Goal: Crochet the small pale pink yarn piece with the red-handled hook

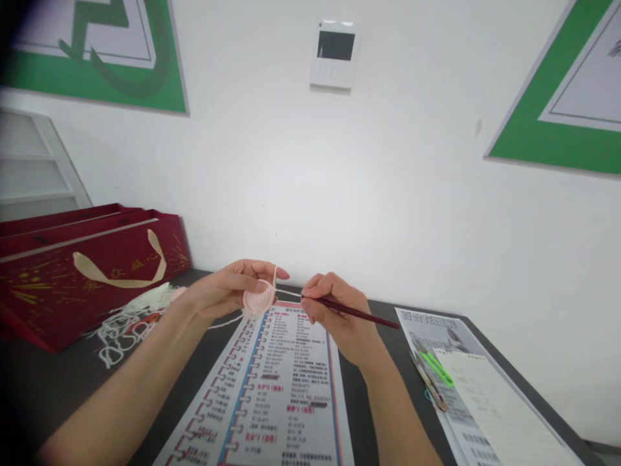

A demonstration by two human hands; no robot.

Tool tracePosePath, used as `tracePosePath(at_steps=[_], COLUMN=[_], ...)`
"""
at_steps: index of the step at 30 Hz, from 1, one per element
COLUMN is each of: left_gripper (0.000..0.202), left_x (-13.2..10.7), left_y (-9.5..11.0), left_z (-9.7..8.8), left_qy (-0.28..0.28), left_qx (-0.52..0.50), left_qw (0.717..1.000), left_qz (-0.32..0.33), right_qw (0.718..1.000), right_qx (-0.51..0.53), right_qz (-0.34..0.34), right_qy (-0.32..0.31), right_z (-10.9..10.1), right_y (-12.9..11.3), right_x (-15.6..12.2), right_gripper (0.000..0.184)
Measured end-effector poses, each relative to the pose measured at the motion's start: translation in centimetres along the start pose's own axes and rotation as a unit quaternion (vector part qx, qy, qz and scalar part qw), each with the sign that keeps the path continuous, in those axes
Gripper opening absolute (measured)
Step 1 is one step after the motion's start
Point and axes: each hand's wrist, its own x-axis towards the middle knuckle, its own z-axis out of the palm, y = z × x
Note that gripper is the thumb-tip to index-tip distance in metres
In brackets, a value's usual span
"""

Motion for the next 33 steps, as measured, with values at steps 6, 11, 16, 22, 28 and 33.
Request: tracePosePath(at_steps=[6,11,16,22,28,33], left_gripper=[0.024,0.023,0.026,0.026,0.02,0.021], left_x=[0.2,1.0,1.4,1.0,0.8,0.8], left_y=[-0.4,-1.8,-2.4,-2.0,-1.8,-1.7], left_z=[0.6,1.7,2.0,2.2,2.5,2.5], left_qy=[0.007,0.098,0.064,0.108,0.13,0.145], left_qx=[0.065,0.126,0.103,0.111,0.116,0.128], left_qw=[0.996,0.967,0.975,0.97,0.965,0.961], left_qz=[0.053,0.197,0.188,0.189,0.195,0.197], right_qw=[0.974,0.958,0.963,0.982,0.995,0.993], right_qx=[0.211,0.252,0.212,0.13,0.038,-0.052], right_qz=[0.085,0.103,0.077,0.05,-0.002,-0.04], right_qy=[0.022,0.089,0.15,0.127,0.094,0.098], right_z=[1.0,2.7,3.4,2.3,1.1,1.2], right_y=[0.5,1.0,1.2,1.2,1.5,1.6], right_x=[1.2,1.6,1.5,1.4,0.9,0.6], right_gripper=[0.014,0.017,0.018,0.018,0.012,0.011])
